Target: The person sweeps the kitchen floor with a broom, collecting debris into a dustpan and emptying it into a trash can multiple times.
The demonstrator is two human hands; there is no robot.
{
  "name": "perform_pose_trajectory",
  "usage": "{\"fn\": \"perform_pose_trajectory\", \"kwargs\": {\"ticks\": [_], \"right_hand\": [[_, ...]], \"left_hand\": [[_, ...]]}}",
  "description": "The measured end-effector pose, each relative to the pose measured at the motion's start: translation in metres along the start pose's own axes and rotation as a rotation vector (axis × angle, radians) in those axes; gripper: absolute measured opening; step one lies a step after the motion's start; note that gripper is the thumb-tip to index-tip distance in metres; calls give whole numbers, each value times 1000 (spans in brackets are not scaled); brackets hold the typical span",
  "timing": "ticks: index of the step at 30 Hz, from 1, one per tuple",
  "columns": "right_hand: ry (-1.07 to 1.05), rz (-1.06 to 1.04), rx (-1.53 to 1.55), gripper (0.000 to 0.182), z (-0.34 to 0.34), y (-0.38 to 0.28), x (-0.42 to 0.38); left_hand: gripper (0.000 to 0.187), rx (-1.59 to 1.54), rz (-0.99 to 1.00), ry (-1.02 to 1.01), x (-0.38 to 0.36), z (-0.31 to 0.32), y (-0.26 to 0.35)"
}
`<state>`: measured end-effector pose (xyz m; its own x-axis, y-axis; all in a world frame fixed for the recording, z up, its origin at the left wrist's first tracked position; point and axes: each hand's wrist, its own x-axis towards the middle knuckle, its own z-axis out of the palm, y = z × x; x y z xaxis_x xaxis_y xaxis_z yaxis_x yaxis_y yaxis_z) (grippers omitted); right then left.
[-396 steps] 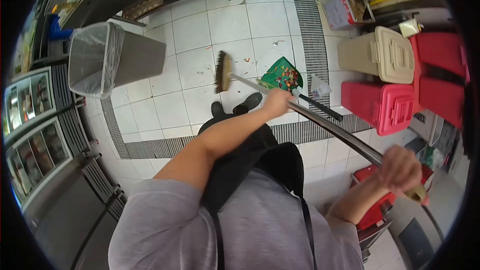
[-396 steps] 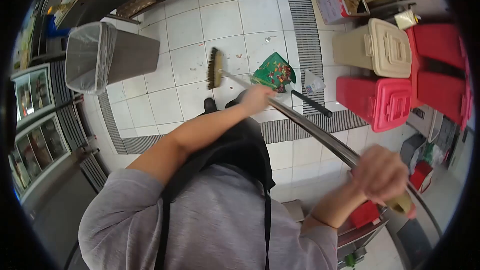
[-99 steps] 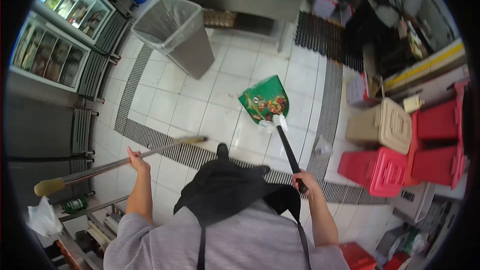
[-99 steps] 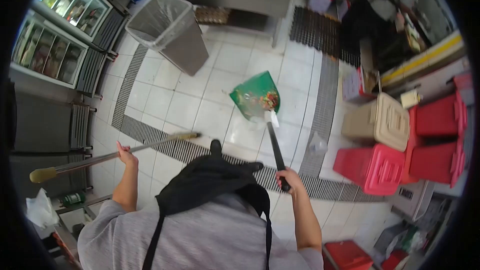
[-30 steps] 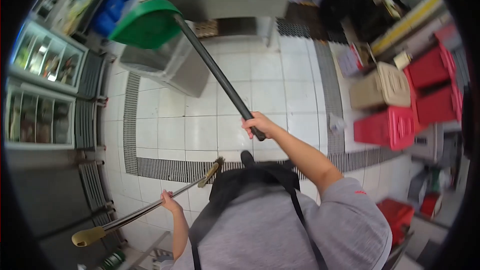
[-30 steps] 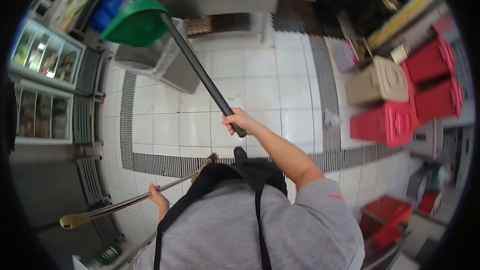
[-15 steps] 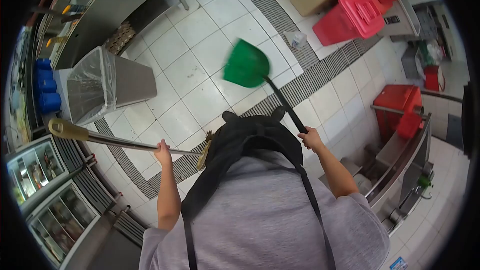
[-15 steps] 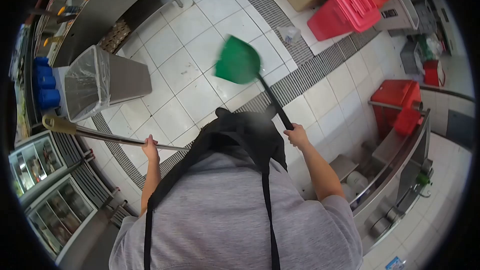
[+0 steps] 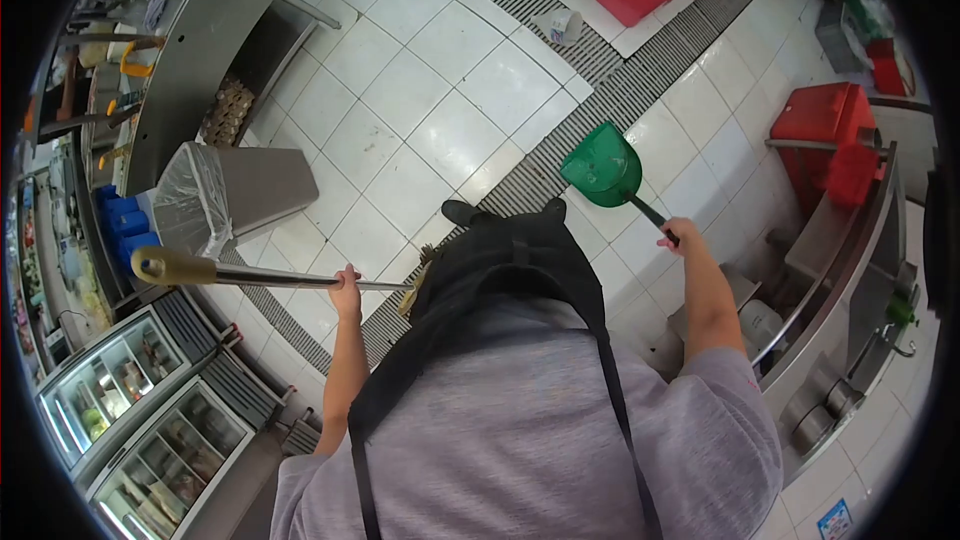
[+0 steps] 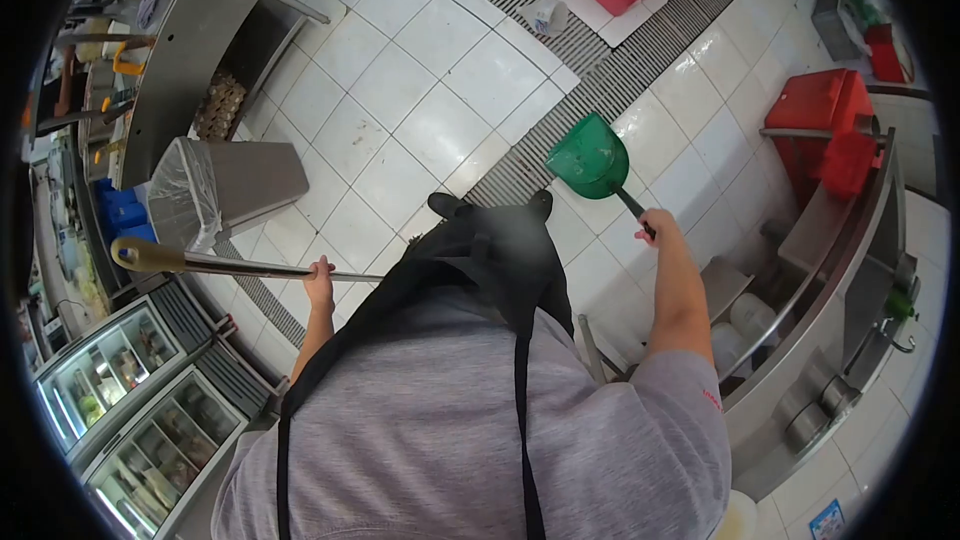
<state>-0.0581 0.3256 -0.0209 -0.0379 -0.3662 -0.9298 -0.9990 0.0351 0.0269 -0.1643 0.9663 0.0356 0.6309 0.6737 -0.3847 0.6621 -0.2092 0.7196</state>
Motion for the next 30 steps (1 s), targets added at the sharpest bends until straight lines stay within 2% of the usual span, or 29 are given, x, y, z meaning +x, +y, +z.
{"fn": "perform_pose_trajectory", "kwargs": {"ticks": [1, 2, 4, 7, 11, 13, 14, 16, 17, 18, 20, 22, 24, 26, 28, 30], "right_hand": [[108, -90, 40, 11, -3, -6, 7], [97, -88, 48, 11, -7, -14, 19], [16, -242, 95, 10, -13, -26, 37], [-117, -263, -46, 7, -1, -47, 30], [-82, -331, -138, 10, 26, -60, 23], [-101, -413, -532, 25, 29, -68, 21], [-99, -430, -557, 25, 30, -69, -3], [326, -905, -1239, 47, 39, -74, -75], [10, -1039, -936, 54, 56, -90, -75], [-312, -1120, -627, 62, 73, -102, -76], [-904, -1090, -70, 75, 89, -113, -200], [-1464, -1138, 271, 78, 96, -102, -286], [-1806, -1233, 414, 75, 100, -105, -294], [-1567, -1438, 254, 64, 69, -96, -310], [-1537, -1590, 56, 58, 38, -86, -334], [-1515, -1778, -92, 48, 14, -83, -354]], "left_hand": [[31, 27, -8, -8, -11, 6, 1], [32, 52, -18, -15, -20, 11, -3], [32, 99, -17, -15, -41, 20, -5], [33, 208, 87, 6, -75, 35, 1], [34, 400, 175, 39, -84, 51, -17], [31, 524, 231, 25, -87, 63, -9], [29, 583, 231, 18, -89, 72, -1], [27, 590, 229, -10, -90, 90, 6], [27, 565, 210, 27, -87, 103, 6], [25, 567, 228, -24, -85, 119, 2], [21, 566, 272, -132, -84, 154, -1], [17, 532, 281, -161, -103, 184, 46], [13, 307, 189, -66, -112, 210, 70], [13, 56, 378, -42, -119, 236, 75], [11, 80, 563, -124, -117, 261, 86], [11, 0, 651, -371, -109, 294, 101]]}}
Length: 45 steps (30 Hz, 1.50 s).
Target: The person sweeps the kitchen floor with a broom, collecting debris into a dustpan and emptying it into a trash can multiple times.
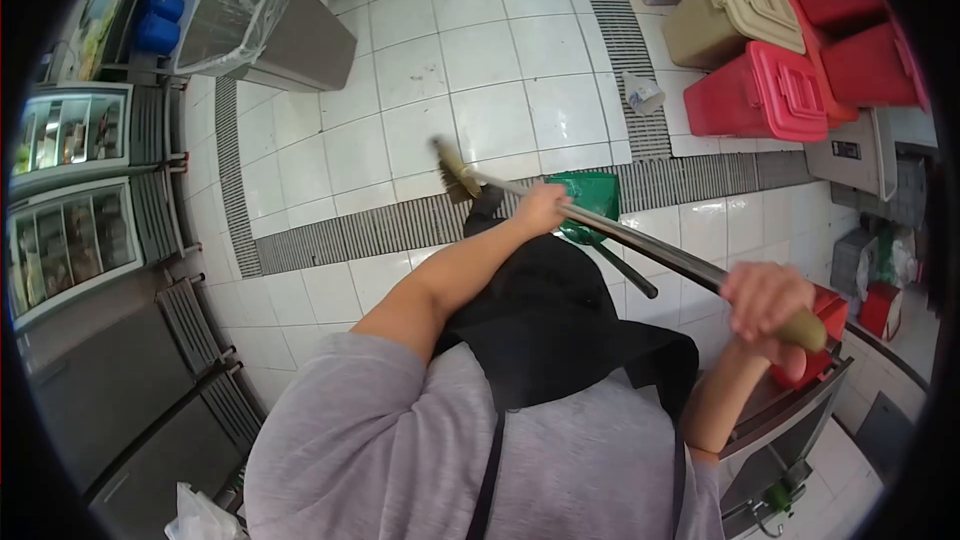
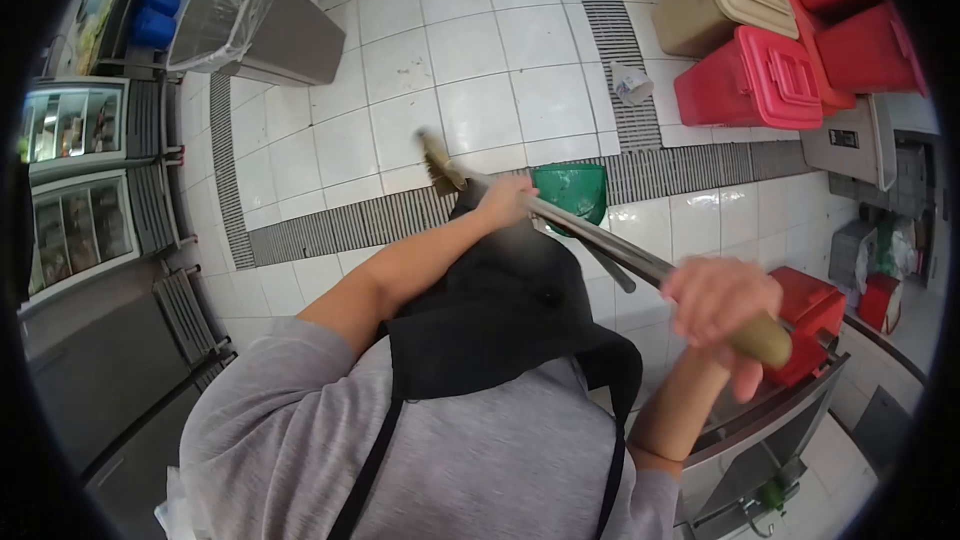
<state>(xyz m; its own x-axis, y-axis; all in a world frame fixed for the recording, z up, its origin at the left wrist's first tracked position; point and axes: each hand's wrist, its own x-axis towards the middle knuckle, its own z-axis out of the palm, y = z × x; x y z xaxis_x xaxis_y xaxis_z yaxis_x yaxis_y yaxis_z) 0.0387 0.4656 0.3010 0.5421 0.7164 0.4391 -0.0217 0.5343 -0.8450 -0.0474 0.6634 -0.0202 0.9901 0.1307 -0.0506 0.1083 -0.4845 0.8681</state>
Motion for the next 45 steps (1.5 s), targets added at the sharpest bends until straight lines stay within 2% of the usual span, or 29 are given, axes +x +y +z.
{"fn": "perform_pose_trajectory", "kwargs": {"ticks": [2, 3, 5, 6, 8, 10, 12, 13, 14, 15, 16, 17, 18, 19, 20, 22, 24, 26, 27, 28, 29, 32, 34, 36, 37, 38, 40, 43, 45], "right_hand": [[83, -83, -147, 42, 3, -23, -1], [79, -84, -156, 42, 6, -34, 1], [124, -207, -237, 37, 10, -53, 10], [121, -213, -242, 37, 10, -62, 21], [-33, -276, -140, 34, 10, -73, 39], [52, -263, -102, 32, 10, -57, 54], [363, -136, 39, 35, 13, -14, 79], [358, -75, 110, 35, 11, 15, 86], [349, -16, 179, 36, 7, 45, 92], [291, 37, 109, 34, 7, 74, 98], [237, 94, 42, 32, 6, 93, 107], [245, 100, 51, 32, -1, 96, 121], [130, 113, 6, 28, -8, 94, 138], [22, 129, -43, 25, -14, 90, 151], [47, 77, -66, 22, -26, 84, 161], [240, 14, -31, 22, -39, 69, 171], [309, -29, -163, 23, -45, 54, 179], [415, -36, -287, 24, -45, 40, 175], [476, -42, -345, 24, -44, 34, 171], [536, -45, -403, 24, -41, 27, 166], [573, -26, -472, 24, -37, 20, 162], [680, 9, -621, 24, -18, -1, 153], [776, 6, -668, 25, -2, -16, 151], [965, -25, -731, 27, 12, -29, 152], [1017, -89, -760, 25, 19, -34, 156], [1023, -99, -778, 25, 26, -48, 156], [804, -226, -812, 22, 45, -80, 151], [770, -322, -706, 22, 62, -95, 156], [892, -258, -607, 20, 56, -86, 133]], "left_hand": [[13, 14, 123, -296, 35, -3, 29], [13, 10, 132, -293, 44, -7, 45], [17, 5, 195, -454, 63, -25, 73], [17, 7, 203, -452, 66, -39, 85], [17, 90, 263, -442, 61, -73, 96], [23, 154, 271, -423, 64, -96, 63], [24, 167, 201, -419, 66, -134, 24], [25, 207, 203, -384, 65, -145, -8], [26, 233, 59, -398, 61, -157, -35], [27, 258, -83, -409, 62, -164, -57], [27, 261, -89, -410, 70, -163, -73], [27, 229, -57, -323, 75, -161, -85], [27, 194, -25, -246, 79, -159, -97], [25, 136, 14, -171, 93, -148, -93], [24, 80, 2, -156, 113, -140, -84], [21, 39, 147, -208, 160, -115, -76], [19, 1, 199, -273, 203, -96, -61], [19, 9, 334, -335, 237, -75, -45], [19, -8, 348, -355, 250, -66, -36], [18, 3, 334, -461, 261, -63, -19], [18, 16, 321, -566, 267, -54, -5], [20, -21, 464, -659, 261, -11, 17], [22, -97, 469, -761, 240, 9, 40], [22, -140, 533, -961, 223, 28, 60], [22, -167, 557, -1096, 218, 28, 75], [22, -169, 578, -1103, 215, 18, 94], [22, -132, 687, -1216, 207, -12, 135], [17, -45, 733, -1119, 205, -44, 144], [16, 107, 711, -1044, 227, -64, 120]]}}
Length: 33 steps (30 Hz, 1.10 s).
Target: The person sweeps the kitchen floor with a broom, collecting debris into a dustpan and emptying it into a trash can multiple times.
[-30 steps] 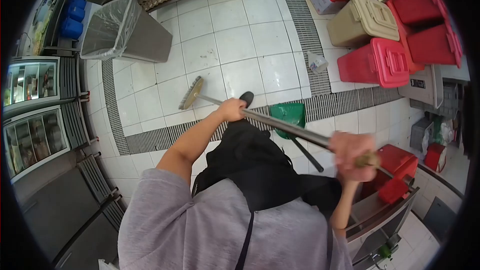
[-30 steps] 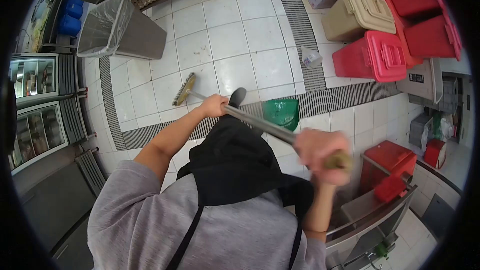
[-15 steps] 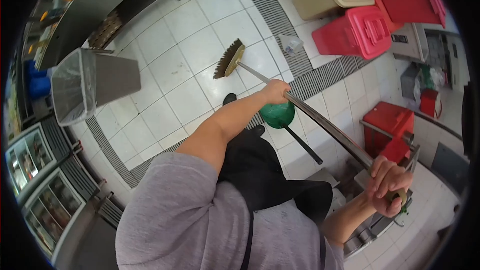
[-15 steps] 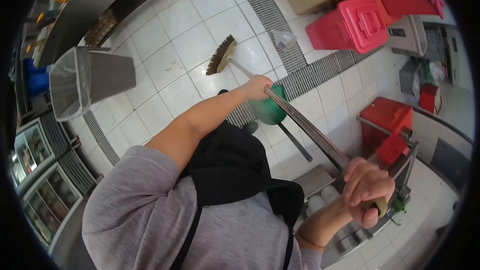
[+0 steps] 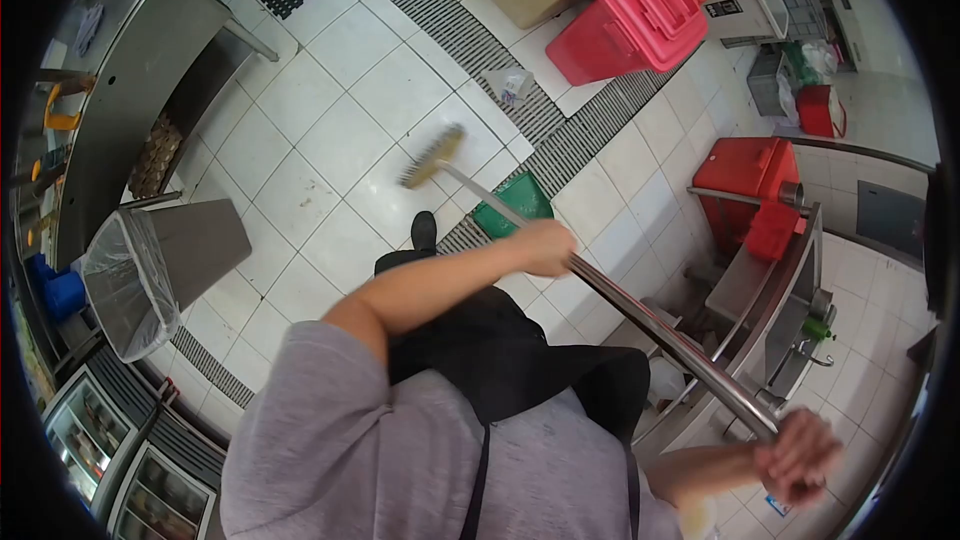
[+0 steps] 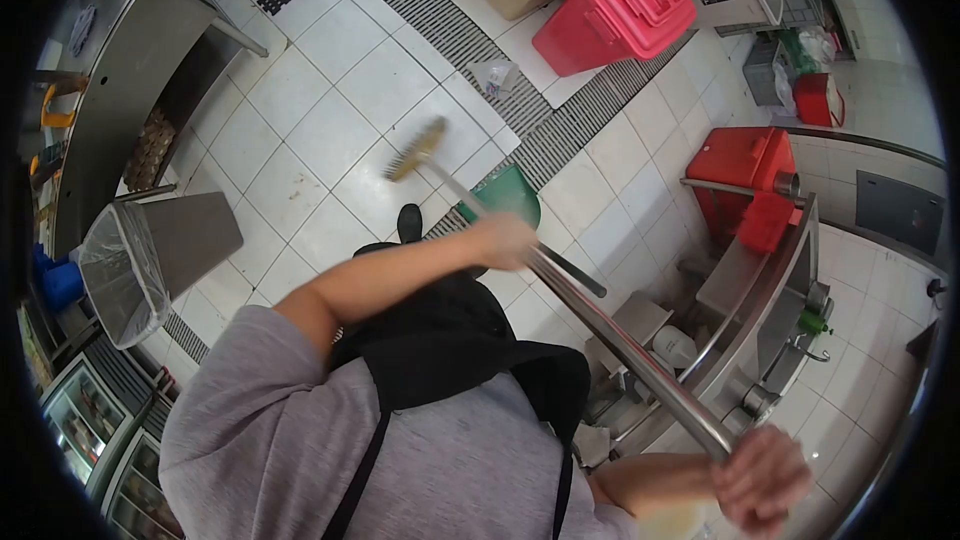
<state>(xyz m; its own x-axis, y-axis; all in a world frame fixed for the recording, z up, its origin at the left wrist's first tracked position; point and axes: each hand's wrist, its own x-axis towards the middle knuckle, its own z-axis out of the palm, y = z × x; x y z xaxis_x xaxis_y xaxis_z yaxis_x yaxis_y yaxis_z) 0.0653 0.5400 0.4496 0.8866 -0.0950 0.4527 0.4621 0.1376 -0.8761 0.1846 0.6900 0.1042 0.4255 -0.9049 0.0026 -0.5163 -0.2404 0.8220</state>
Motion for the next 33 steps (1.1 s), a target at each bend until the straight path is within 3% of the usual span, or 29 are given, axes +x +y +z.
{"fn": "perform_pose_trajectory", "kwargs": {"ticks": [1, 3, 5, 9, 13, 17, 19, 21, 25, 26, 27, 28, 29, 30, 31, 33], "right_hand": [[95, -30, 4, 17, -7, 23, -7], [304, 238, 102, 15, -10, 69, -23], [215, 176, 45, 17, 11, 128, -21], [27, 234, 16, 20, 29, 138, -22], [130, 154, -97, 21, 22, 102, -22], [129, 120, -310, 21, 33, 70, -16], [168, 87, -344, 22, 32, 56, -11], [139, 33, -371, 23, 33, 43, -3], [38, -79, -272, 28, 28, 23, 23], [7, -50, -199, 33, 21, 24, 34], [-25, 7, -69, 55, 5, 31, 43], [306, -13, -272, 72, 6, 49, 52], [246, -1, -84, 64, 22, 69, 76], [269, 135, -226, 53, 17, 80, 89], [253, 136, -223, 40, -1, 98, 92], [404, 221, -425, 17, -22, 138, 94]], "left_hand": [[16, 35, -60, 17, -12, -2, -24], [17, 69, -193, 27, -36, -4, -78], [24, 93, -219, 12, -59, 1, -125], [23, -5, -249, -60, -46, 17, -142], [20, -68, -7, 120, 18, 45, -118], [22, -91, 100, 32, 57, 67, -72], [25, -182, 95, -151, 63, 65, -42], [23, -206, 176, -196, 67, 75, -28], [23, -252, 132, -135, 51, 40, -8], [23, -249, 84, -26, 51, 33, -20], [22, -239, 44, 83, 52, 22, -34], [21, -304, -71, 177, 49, -3, -50], [21, -367, -184, 273, 41, -34, -72], [20, -387, -195, 477, 32, -56, -109], [20, -343, -422, 571, 14, -96, -123], [18, -499, -255, 1048, -24, -166, -144]]}}
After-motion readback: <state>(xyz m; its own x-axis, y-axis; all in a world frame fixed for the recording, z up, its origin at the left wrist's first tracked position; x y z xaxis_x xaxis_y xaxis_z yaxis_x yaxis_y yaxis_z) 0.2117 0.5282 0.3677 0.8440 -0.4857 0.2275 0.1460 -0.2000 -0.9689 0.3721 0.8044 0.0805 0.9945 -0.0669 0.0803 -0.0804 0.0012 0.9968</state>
